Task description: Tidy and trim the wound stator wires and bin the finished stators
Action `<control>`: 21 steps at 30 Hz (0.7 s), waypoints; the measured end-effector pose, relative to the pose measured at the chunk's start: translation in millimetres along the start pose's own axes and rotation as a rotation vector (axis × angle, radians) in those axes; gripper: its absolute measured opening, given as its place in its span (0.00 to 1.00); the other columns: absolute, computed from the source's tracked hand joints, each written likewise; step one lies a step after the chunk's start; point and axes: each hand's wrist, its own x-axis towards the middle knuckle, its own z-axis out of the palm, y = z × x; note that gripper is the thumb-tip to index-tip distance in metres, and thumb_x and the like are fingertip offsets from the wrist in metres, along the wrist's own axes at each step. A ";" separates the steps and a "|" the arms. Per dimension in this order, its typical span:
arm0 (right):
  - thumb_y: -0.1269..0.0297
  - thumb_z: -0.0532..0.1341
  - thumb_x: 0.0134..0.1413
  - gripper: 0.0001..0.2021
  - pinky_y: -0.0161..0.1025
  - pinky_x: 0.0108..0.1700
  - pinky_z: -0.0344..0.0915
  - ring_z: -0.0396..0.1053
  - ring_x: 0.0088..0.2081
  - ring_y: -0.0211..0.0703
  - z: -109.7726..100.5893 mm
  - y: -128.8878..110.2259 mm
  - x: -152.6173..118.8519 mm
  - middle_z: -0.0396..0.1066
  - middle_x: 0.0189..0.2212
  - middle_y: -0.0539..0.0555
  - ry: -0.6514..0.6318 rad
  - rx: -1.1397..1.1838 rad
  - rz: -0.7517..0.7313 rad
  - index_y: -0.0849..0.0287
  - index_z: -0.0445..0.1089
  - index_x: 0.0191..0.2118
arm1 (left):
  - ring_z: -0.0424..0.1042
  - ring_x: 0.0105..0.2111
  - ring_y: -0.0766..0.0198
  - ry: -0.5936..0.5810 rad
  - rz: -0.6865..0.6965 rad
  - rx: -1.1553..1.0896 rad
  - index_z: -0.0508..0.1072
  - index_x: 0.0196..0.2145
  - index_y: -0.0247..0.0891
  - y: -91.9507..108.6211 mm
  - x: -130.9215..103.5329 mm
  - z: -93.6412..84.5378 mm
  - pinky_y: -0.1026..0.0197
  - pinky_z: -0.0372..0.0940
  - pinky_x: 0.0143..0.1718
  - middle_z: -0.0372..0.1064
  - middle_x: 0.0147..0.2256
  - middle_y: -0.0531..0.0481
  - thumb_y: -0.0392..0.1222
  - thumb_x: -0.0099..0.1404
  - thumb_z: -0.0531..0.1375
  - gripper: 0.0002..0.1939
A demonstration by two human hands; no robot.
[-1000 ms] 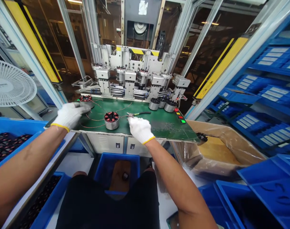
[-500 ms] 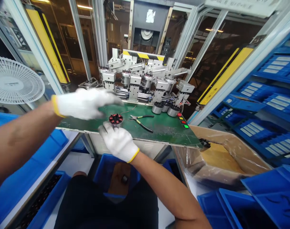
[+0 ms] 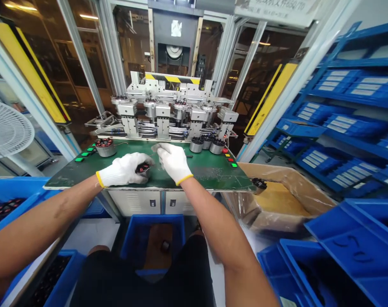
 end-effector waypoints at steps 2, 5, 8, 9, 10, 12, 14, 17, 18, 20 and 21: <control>0.62 0.53 0.58 0.13 0.28 0.17 0.51 0.54 0.15 0.32 -2.6 10.6 16.4 0.59 0.16 0.44 0.000 0.214 0.097 0.62 0.71 0.41 | 0.71 0.45 0.53 0.047 -0.003 0.002 0.70 0.49 0.50 2.0 0.5 3.6 0.59 0.65 0.35 0.71 0.47 0.52 0.52 0.52 0.60 0.25; 0.57 0.53 0.60 0.15 0.28 0.15 0.50 0.57 0.15 0.31 -0.1 18.6 13.3 0.69 0.24 0.50 0.067 0.301 0.273 0.63 0.69 0.42 | 0.70 0.46 0.53 0.092 -0.011 0.008 0.71 0.48 0.50 2.6 1.1 8.8 0.58 0.64 0.37 0.71 0.47 0.51 0.52 0.53 0.59 0.23; 0.64 0.53 0.56 0.10 0.29 0.16 0.51 0.59 0.15 0.31 3.0 19.7 -7.1 0.71 0.24 0.50 -0.131 0.170 0.393 0.63 0.70 0.37 | 0.71 0.45 0.53 0.106 -0.006 0.022 0.71 0.48 0.50 1.1 1.6 12.0 0.57 0.65 0.38 0.71 0.46 0.51 0.53 0.52 0.59 0.24; 0.68 0.53 0.54 0.09 0.29 0.17 0.51 0.59 0.15 0.31 4.2 19.6 -14.2 0.69 0.21 0.48 -0.223 0.106 0.361 0.63 0.70 0.34 | 0.71 0.45 0.53 0.107 0.004 0.026 0.71 0.47 0.50 0.7 1.8 12.7 0.57 0.65 0.39 0.72 0.46 0.51 0.53 0.52 0.59 0.23; 0.70 0.53 0.53 0.08 0.29 0.18 0.51 0.58 0.16 0.31 5.5 19.3 -20.9 0.66 0.19 0.46 -0.283 0.048 0.300 0.63 0.69 0.30 | 0.71 0.45 0.53 0.107 0.015 0.029 0.71 0.47 0.49 0.5 2.1 13.3 0.57 0.65 0.40 0.72 0.46 0.51 0.53 0.53 0.59 0.23; 0.71 0.53 0.52 0.09 0.29 0.21 0.52 0.57 0.18 0.31 9.2 17.8 -33.5 0.60 0.15 0.45 -0.298 -0.043 0.152 0.62 0.66 0.24 | 0.71 0.45 0.53 0.116 0.004 0.044 0.72 0.46 0.49 0.9 2.7 14.3 0.57 0.65 0.40 0.72 0.45 0.51 0.53 0.53 0.59 0.22; 0.70 0.53 0.54 0.11 0.29 0.23 0.51 0.56 0.20 0.32 14.3 14.2 -46.1 0.58 0.15 0.44 -0.268 -0.093 0.071 0.62 0.65 0.22 | 0.71 0.44 0.52 0.140 -0.049 0.073 0.72 0.45 0.50 2.1 3.3 15.3 0.57 0.65 0.37 0.72 0.45 0.51 0.54 0.52 0.60 0.22; 0.70 0.52 0.57 0.11 0.30 0.25 0.51 0.56 0.21 0.33 25.3 4.9 -65.6 0.58 0.17 0.44 -0.278 -0.100 0.074 0.62 0.69 0.27 | 0.71 0.42 0.51 0.175 -0.102 0.111 0.73 0.44 0.51 4.0 3.7 16.3 0.57 0.64 0.34 0.72 0.44 0.52 0.54 0.52 0.59 0.21; 0.70 0.52 0.58 0.11 0.30 0.26 0.52 0.57 0.22 0.33 30.3 1.5 -71.4 0.59 0.17 0.44 -0.268 -0.106 0.069 0.62 0.71 0.30 | 0.71 0.42 0.51 0.181 -0.098 0.120 0.73 0.44 0.51 4.5 3.8 16.6 0.57 0.64 0.33 0.73 0.44 0.53 0.54 0.53 0.59 0.20; 0.71 0.52 0.59 0.12 0.30 0.28 0.53 0.59 0.24 0.34 43.1 -3.9 -79.8 0.61 0.19 0.45 -0.223 -0.129 0.037 0.62 0.73 0.32 | 0.71 0.41 0.52 0.191 -0.088 0.133 0.73 0.43 0.50 5.2 3.8 17.1 0.57 0.64 0.33 0.73 0.43 0.52 0.54 0.53 0.58 0.20; 0.71 0.53 0.60 0.12 0.30 0.29 0.54 0.60 0.25 0.35 50.9 -5.8 -82.2 0.63 0.20 0.46 -0.196 -0.148 0.017 0.63 0.73 0.33 | 0.71 0.41 0.52 0.195 -0.090 0.140 0.73 0.43 0.50 5.4 3.6 17.4 0.57 0.64 0.33 0.73 0.42 0.52 0.54 0.53 0.58 0.20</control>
